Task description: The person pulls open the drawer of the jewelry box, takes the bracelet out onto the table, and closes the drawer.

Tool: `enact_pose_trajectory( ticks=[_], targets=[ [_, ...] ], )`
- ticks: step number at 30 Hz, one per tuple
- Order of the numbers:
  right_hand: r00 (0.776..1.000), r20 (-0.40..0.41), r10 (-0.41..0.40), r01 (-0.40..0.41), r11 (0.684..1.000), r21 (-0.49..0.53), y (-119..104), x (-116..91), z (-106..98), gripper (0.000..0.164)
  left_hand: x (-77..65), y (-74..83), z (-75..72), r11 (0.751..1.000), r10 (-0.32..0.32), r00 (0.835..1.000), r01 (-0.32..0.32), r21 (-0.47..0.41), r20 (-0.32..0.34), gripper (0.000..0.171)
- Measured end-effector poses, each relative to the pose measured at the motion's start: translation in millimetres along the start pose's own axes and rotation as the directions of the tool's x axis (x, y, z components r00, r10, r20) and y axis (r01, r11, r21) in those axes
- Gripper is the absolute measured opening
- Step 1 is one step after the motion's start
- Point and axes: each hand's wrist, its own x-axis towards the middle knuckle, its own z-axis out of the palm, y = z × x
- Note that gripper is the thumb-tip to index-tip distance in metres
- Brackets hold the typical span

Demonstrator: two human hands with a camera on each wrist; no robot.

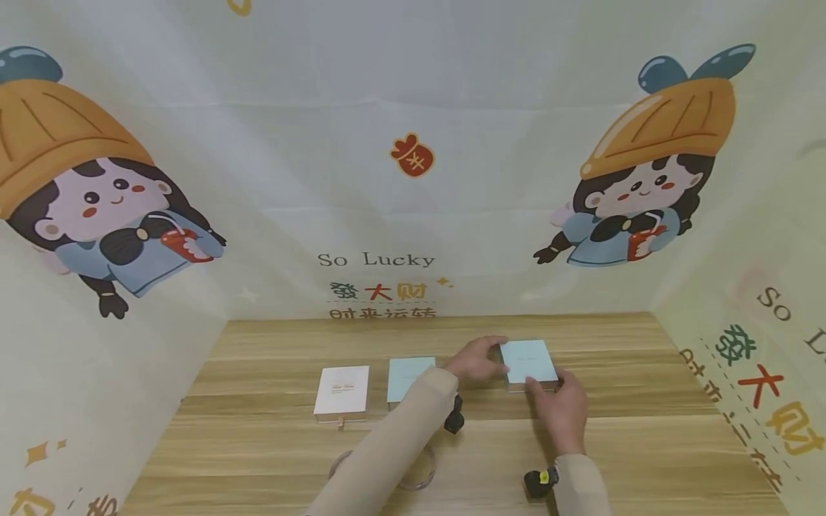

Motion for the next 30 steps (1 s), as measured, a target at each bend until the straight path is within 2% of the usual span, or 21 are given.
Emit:
enact_pose_trajectory(
  ticks=[6,15,20,25,30],
  targets=[
    [1.000,0.003,0.007,-0.007,1.000,-0.004,-3.7,1.0,-1.0,0.070,-3.7,1.8,-0.8,1.000,0.002,0.999,-0.003,-0.020,-0.047,0.058],
    [1.000,0.021,-0.008,0.007,0.998,0.056,-0.4,4.0,-8.0,0.066,-10.9,2.4,-3.4,1.000,-0.004,0.997,0.003,-0.014,-0.079,0.054],
    [0.995,0.090,-0.038,0.033,0.998,0.054,5.8,12.2,-12.3,0.069,-13.3,-0.5,-3.9,1.000,0.003,0.995,-0.004,-0.010,-0.102,0.050],
    [0.976,0.181,-0.124,0.119,0.992,0.036,9.1,22.0,-19.7,0.066,-17.1,-0.3,-4.4,0.999,-0.002,0.991,0.008,0.044,-0.131,0.047],
    [0.941,0.259,-0.220,0.220,0.975,0.029,13.0,33.0,-24.9,0.064,-26.7,1.7,-5.7,0.998,-0.004,0.989,0.012,0.057,-0.148,0.038]
  ],
)
